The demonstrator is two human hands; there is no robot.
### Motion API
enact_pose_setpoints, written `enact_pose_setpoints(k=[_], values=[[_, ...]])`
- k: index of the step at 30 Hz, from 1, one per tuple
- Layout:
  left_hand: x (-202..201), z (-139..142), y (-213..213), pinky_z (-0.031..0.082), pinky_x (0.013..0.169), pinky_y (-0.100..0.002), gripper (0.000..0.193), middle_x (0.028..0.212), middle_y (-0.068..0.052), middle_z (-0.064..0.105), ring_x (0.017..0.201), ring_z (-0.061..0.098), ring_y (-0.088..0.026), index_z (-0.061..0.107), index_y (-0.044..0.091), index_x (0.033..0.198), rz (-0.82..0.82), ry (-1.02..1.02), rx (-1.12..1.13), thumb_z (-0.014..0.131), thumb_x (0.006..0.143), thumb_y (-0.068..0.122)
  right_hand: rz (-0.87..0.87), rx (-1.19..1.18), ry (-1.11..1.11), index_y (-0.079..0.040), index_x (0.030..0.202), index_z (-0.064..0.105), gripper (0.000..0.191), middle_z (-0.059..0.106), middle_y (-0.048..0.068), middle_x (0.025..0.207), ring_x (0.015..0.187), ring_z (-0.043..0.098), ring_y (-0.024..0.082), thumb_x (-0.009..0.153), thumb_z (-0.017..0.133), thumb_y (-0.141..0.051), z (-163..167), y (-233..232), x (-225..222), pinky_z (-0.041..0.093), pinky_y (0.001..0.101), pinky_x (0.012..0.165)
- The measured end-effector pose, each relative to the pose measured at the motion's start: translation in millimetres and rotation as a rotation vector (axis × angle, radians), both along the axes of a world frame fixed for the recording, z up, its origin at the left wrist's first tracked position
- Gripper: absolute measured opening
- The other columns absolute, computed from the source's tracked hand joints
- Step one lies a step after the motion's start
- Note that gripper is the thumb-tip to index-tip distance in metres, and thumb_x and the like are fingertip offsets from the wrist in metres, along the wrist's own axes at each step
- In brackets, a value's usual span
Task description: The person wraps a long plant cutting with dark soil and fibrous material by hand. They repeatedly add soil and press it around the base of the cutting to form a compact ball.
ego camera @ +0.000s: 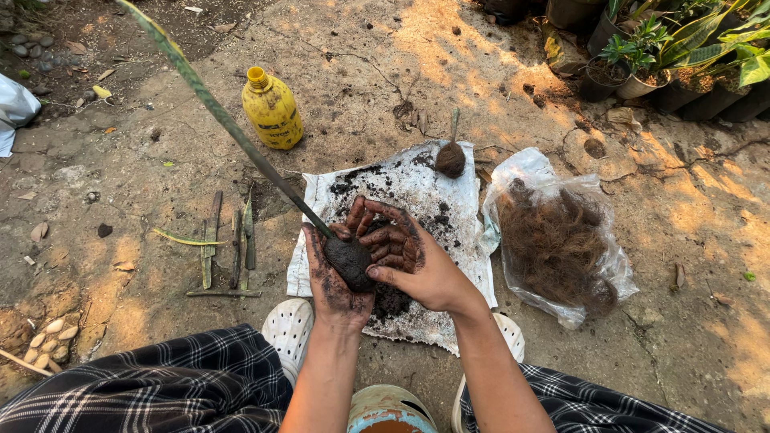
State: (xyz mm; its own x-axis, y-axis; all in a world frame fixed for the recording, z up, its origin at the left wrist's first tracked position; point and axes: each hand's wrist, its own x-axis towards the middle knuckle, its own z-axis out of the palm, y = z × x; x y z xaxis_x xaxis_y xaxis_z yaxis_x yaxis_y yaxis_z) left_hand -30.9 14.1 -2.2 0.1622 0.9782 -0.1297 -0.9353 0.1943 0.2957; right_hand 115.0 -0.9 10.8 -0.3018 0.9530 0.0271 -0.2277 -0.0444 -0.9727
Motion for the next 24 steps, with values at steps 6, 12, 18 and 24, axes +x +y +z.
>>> enact_pose_setpoints(k=[6,12,18,24], values=[[-1.2,-2.2,0.5,0.059,0.088,-0.05,0.061,0.139,-0.015,0.064,0.108,0.068,-0.036,0.064,0.009,0.097,-0.035,0.023,0.092,0.03,0.109,0.058,0.031,-0.005,-0.01,-0.011,0.16,0.033,0.091,0.065,0.007,0.122,0.116,0.063,0.015,0.082,0.079,0.001,1.6,0.8,2.8,0.055,0.0339,0.104],[2.4,-3.9,1.8,0.061,0.087,-0.051,0.054,0.141,-0.02,0.061,0.106,0.069,-0.036,0.057,0.01,0.1,0.026,0.097,0.023,0.032,0.111,0.056,0.043,0.001,0.073,-0.012,0.16,0.029,0.097,0.063,0.006,0.125,0.12,0.061,0.016,0.081,0.083,-0.001,-2.3,0.1,0.2,0.052,0.0357,0.107],[4.3,-1.4,-1.0,0.06,0.081,-0.047,0.053,0.142,-0.02,0.059,0.099,0.07,-0.034,0.055,0.007,0.103,0.04,0.182,0.083,0.031,0.109,0.054,0.089,0.007,0.159,-0.009,0.161,0.026,0.098,0.063,0.008,0.13,0.125,0.061,0.019,0.082,0.084,-0.004,-1.8,-0.5,-0.2,0.05,0.0366,0.112],[6.4,-1.3,-3.6,0.062,0.083,-0.043,0.05,0.144,-0.022,0.06,0.1,0.071,-0.03,0.051,0.003,0.101,0.12,0.3,0.125,0.035,0.109,0.049,0.039,0.085,0.036,-0.009,0.162,0.025,0.097,0.063,0.009,0.135,0.127,0.06,0.019,0.085,0.083,-0.009,2.8,-3.2,-1.2,0.049,0.037,0.113]])
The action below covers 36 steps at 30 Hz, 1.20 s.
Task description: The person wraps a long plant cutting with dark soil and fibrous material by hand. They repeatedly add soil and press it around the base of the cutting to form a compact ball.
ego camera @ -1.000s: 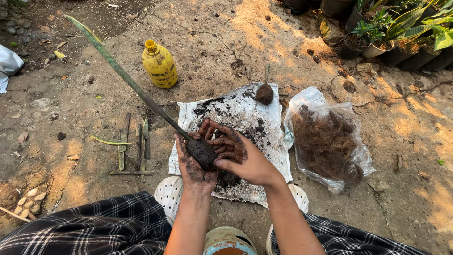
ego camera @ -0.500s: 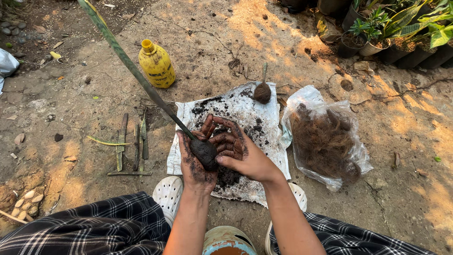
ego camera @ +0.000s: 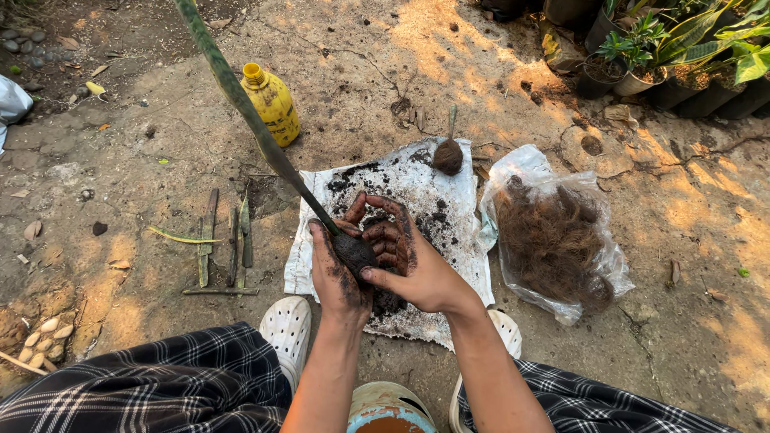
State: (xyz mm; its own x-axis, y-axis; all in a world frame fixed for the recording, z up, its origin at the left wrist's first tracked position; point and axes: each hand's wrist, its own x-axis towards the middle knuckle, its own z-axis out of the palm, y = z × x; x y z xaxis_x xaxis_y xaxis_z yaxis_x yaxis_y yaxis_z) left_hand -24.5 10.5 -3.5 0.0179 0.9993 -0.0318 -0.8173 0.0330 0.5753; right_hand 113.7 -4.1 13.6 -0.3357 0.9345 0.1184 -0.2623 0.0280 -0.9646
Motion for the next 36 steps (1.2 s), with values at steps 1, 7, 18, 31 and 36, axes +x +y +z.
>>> enact_pose_setpoints(k=[1,7,18,31,36], values=[[1,-1,-1,0.062,0.08,-0.043,0.048,0.14,-0.024,0.06,0.097,0.071,-0.03,0.052,0.004,0.102,0.017,0.025,-0.024,0.035,0.11,0.048,0.011,-0.003,0.014,-0.01,0.162,0.024,0.097,0.063,0.009,0.136,0.128,0.06,0.019,0.085,0.083,-0.01,0,0,0,0.049,0.0373,0.114],[2,-8,0,0.062,0.08,-0.039,0.049,0.141,-0.028,0.062,0.093,0.072,-0.025,0.053,0.002,0.096,0.094,0.179,0.038,0.039,0.11,0.046,-0.024,-0.024,0.029,-0.01,0.161,0.026,0.096,0.064,0.013,0.133,0.127,0.062,0.023,0.085,0.084,-0.016,-4,3,-4,0.049,0.0415,0.114],[8,-5,-3,0.061,0.08,-0.038,0.055,0.139,-0.019,0.062,0.095,0.071,-0.024,0.057,-0.004,0.108,0.029,0.126,0.107,0.034,0.11,0.046,-0.085,-0.018,0.071,-0.009,0.161,0.031,0.086,0.067,0.012,0.125,0.125,0.062,0.021,0.093,0.08,-0.023,-15,7,-8,0.049,0.0398,0.114],[15,-14,-7,0.042,0.111,-0.046,0.07,0.157,-0.017,0.051,0.124,0.056,-0.029,0.063,-0.001,0.103,0.074,0.412,0.232,0.027,0.111,0.058,-0.204,-0.22,0.412,-0.003,0.14,0.048,0.065,0.067,0.013,0.123,0.119,0.064,0.023,0.11,0.021,-0.054,-35,7,-31,0.051,0.0384,0.108],[14,2,-16,0.009,0.126,-0.051,0.074,0.155,-0.019,0.05,0.146,0.026,-0.034,0.075,0.01,0.102,0.434,1.279,0.452,0.017,0.112,0.055,-0.247,-0.244,0.465,-0.002,0.13,0.059,0.062,0.069,0.011,0.12,0.109,0.069,0.018,0.111,0.022,-0.048,-48,-2,-43,0.056,0.0328,0.101]])
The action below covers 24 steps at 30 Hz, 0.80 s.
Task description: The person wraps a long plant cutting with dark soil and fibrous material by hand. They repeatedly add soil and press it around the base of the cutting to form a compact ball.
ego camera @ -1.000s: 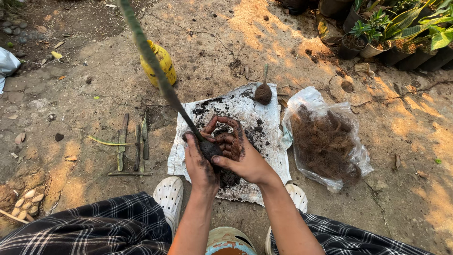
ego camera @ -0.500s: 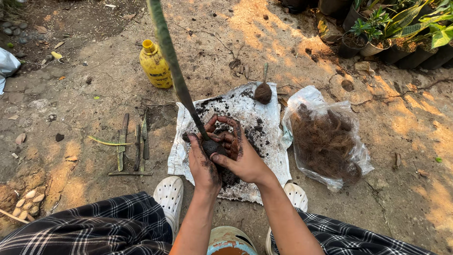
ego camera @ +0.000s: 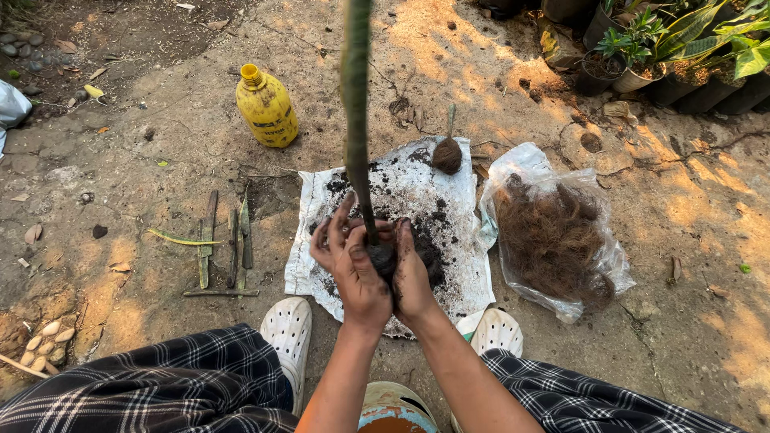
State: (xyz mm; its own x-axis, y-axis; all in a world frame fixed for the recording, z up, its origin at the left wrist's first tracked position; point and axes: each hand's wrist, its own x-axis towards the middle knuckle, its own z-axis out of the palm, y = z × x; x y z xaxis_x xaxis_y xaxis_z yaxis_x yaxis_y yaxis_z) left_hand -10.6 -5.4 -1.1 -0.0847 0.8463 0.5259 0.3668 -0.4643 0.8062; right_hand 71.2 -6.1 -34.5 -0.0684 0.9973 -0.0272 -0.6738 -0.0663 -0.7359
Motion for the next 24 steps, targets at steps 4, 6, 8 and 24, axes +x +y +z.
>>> enact_pose_setpoints(k=[4,6,8,24], values=[[-5,13,-3,0.013,0.123,-0.052,0.051,0.15,-0.02,0.054,0.144,0.03,-0.039,0.076,0.008,0.105,0.147,0.227,0.045,0.035,0.112,0.037,-0.117,0.039,-0.192,0.004,0.128,0.063,0.053,0.071,0.013,0.113,0.099,0.067,0.016,0.116,0.033,-0.038,-3,0,2,0.056,0.0322,0.09],[-3,14,-2,0.015,0.122,-0.053,0.042,0.147,-0.02,0.055,0.142,0.029,-0.042,0.076,0.007,0.106,0.182,0.283,0.034,0.041,0.108,0.03,-0.167,0.042,-0.291,0.007,0.124,0.066,0.049,0.072,0.014,0.107,0.094,0.067,0.016,0.117,0.039,-0.034,-4,2,4,0.056,0.0318,0.085],[-2,11,-1,0.017,0.123,-0.052,0.04,0.146,-0.018,0.057,0.143,0.031,-0.04,0.075,0.006,0.108,0.131,0.218,0.004,0.042,0.11,0.029,-0.198,0.094,-0.378,0.007,0.122,0.067,0.047,0.073,0.013,0.106,0.093,0.066,0.014,0.115,0.041,-0.032,-5,3,5,0.055,0.0309,0.084],[0,-29,6,0.047,0.11,-0.053,0.045,0.116,-0.019,0.061,0.116,0.061,-0.033,0.047,0.014,0.147,-0.296,-0.925,-0.326,0.029,0.115,0.04,0.007,0.042,-0.279,0.003,0.125,0.064,0.056,0.073,0.008,0.116,0.106,0.07,0.014,0.11,0.031,-0.04,10,3,12,0.056,0.026,0.098]])
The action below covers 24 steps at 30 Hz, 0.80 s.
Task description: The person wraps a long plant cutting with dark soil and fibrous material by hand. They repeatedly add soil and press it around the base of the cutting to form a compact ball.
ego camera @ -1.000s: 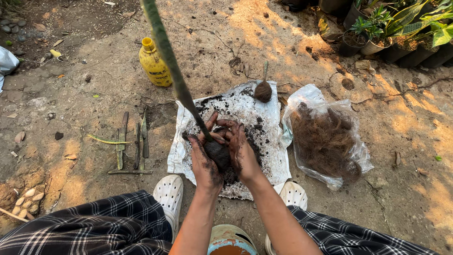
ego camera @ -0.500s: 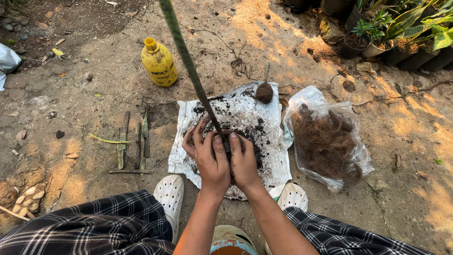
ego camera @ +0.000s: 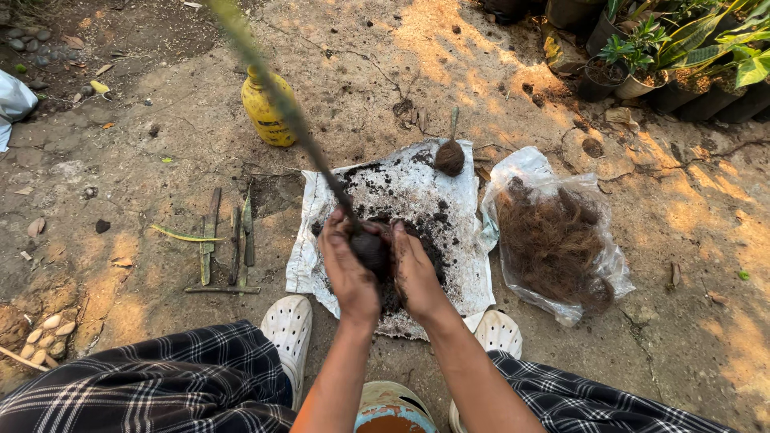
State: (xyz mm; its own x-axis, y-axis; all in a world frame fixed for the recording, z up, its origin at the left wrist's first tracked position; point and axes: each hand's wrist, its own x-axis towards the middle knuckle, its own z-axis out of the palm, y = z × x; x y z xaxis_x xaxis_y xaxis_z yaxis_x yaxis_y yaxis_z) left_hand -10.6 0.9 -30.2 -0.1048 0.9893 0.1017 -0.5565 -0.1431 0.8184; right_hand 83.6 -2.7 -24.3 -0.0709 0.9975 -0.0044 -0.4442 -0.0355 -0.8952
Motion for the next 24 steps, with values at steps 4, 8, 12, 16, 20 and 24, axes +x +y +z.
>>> enact_pose_setpoints(k=[4,8,12,16,20,24], values=[[-2,4,-2,0.047,0.108,-0.049,0.055,0.118,-0.016,0.06,0.113,0.062,-0.027,0.054,0.005,0.145,0.018,0.066,0.005,0.031,0.114,0.043,0.009,-0.089,0.198,0.003,0.117,0.064,0.053,0.073,0.013,0.108,0.096,0.072,0.019,0.111,0.034,-0.039,0,1,-7,0.06,0.0331,0.092],[0,9,-3,0.032,0.12,-0.047,0.045,0.141,-0.018,0.058,0.137,0.043,-0.029,0.068,0.0,0.117,0.214,0.665,0.104,0.038,0.111,0.033,-0.065,-0.068,0.273,-0.001,0.116,0.065,0.04,0.071,0.009,0.107,0.095,0.068,0.014,0.11,0.042,-0.033,-8,0,-18,0.056,0.0293,0.088],[-1,9,-2,0.022,0.123,-0.049,0.042,0.15,-0.023,0.053,0.146,0.03,-0.038,0.07,-0.006,0.113,0.265,0.859,0.199,0.043,0.109,0.026,-0.071,0.039,0.154,0.005,0.117,0.066,0.032,0.068,0.008,0.102,0.091,0.061,0.013,0.116,0.052,-0.024,-13,-4,-13,0.052,0.0279,0.078],[-1,7,-5,0.023,0.125,-0.048,0.05,0.152,-0.022,0.05,0.147,0.031,-0.037,0.068,-0.005,0.118,0.27,0.83,0.235,0.037,0.11,0.033,-0.128,0.103,0.029,0.003,0.118,0.067,0.027,0.071,0.009,0.105,0.095,0.064,0.014,0.108,0.055,-0.02,-7,-3,-11,0.054,0.0272,0.085],[0,6,-8,0.022,0.126,-0.049,0.062,0.155,-0.021,0.047,0.149,0.028,-0.037,0.068,-0.003,0.118,0.237,0.737,0.281,0.024,0.112,0.041,-0.096,0.12,0.216,0.002,0.115,0.066,0.032,0.072,0.009,0.106,0.096,0.067,0.015,0.108,0.05,-0.026,4,-5,-12,0.057,0.0297,0.087],[-2,7,-5,0.021,0.125,-0.05,0.063,0.152,-0.019,0.043,0.151,0.026,-0.038,0.065,-0.004,0.124,0.248,0.817,0.282,0.025,0.112,0.043,-0.093,-0.073,0.278,-0.005,0.114,0.065,0.06,0.074,0.005,0.106,0.097,0.071,0.012,0.101,0.026,-0.049,11,-6,-12,0.059,0.0259,0.091]])
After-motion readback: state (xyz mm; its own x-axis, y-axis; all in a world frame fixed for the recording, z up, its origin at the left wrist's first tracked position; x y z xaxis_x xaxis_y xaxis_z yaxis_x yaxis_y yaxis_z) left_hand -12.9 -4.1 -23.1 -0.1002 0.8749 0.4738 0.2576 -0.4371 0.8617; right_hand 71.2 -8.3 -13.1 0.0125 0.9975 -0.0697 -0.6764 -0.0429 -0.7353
